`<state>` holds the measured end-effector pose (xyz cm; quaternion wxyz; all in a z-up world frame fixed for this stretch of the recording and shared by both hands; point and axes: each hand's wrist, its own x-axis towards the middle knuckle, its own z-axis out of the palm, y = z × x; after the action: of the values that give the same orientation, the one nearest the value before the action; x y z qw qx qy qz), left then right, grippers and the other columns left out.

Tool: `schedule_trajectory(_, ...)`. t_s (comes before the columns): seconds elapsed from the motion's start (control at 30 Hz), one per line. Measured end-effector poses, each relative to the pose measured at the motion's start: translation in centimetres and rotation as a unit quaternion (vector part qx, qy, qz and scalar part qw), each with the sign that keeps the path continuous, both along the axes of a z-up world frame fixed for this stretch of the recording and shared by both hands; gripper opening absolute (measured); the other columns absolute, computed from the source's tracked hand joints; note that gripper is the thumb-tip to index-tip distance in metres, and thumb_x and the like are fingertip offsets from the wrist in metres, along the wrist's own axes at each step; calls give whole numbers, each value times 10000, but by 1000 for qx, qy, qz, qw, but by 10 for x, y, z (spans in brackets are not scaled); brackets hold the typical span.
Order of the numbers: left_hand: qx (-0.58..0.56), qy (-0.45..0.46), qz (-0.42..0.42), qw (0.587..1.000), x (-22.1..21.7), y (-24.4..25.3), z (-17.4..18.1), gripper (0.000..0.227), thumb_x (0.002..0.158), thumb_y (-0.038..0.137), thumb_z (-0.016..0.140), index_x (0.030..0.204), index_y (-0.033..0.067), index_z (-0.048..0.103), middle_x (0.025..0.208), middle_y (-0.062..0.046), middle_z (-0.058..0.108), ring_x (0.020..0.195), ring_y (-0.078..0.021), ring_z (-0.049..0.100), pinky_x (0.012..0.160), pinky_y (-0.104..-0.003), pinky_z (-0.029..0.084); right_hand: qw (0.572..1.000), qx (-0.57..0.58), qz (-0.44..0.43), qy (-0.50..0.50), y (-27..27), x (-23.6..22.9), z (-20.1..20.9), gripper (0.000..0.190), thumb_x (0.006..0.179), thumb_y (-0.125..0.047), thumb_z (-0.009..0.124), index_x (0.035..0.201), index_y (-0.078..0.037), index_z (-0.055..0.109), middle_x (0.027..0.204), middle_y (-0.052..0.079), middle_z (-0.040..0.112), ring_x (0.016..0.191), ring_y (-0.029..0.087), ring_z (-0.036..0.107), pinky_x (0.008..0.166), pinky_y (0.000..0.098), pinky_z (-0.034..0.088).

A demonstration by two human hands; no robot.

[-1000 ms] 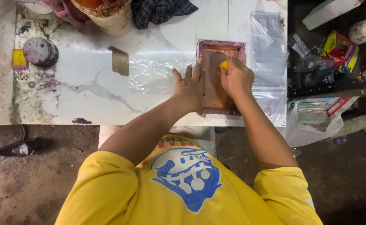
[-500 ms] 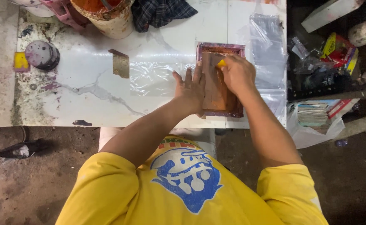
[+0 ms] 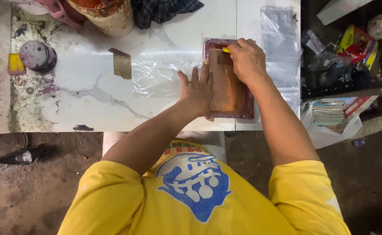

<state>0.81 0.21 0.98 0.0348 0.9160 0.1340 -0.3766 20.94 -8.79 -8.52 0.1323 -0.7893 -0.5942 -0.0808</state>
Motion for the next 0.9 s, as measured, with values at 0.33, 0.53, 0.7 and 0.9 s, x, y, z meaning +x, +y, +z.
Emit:
schedule_trajectory(0.33,-11,4,1,1000,-1,-1,0,1478,720,769,792,1627,78,-148,1688,-142,-255,1573,-401,-30,1142,-750,155,995,-83,7,53,-25,-20,7,118,1019,-21,664,906,-49,679,785,35,529,746,243,538,783,450,563)
schedule_trajectory(0.53,-13,-100,10,995,-9,-2,4,1323,669,665,892,1611,49,196,1672,-245,129,1523,-426,248,1081,-792,228,991,-119,51,-45,-84,-96,30,74,948,-175,632,999,-168,685,987,51,576,1030,313,617,884,421,540)
schedule_trajectory(0.7,-26,-108,16,994,-4,-2,-11,1347,630,637,921,1599,37,204,1663,-266,114,1517,-450,246,1072,-818,218,998,-61,-20,3,-103,-123,15,132,1008,-155,586,1040,-129,711,924,70,616,871,309,656,699,397,518)
schedule_trajectory(0.9,-27,-113,21,993,-7,-1,-9,1361,619,650,920,1602,42,201,1670,-254,102,1521,-439,241,1080,-806,217,951,-42,-212,223,-66,-128,13,218,985,-240,638,1049,-50,722,882,206,684,981,480,675,815,564,515)
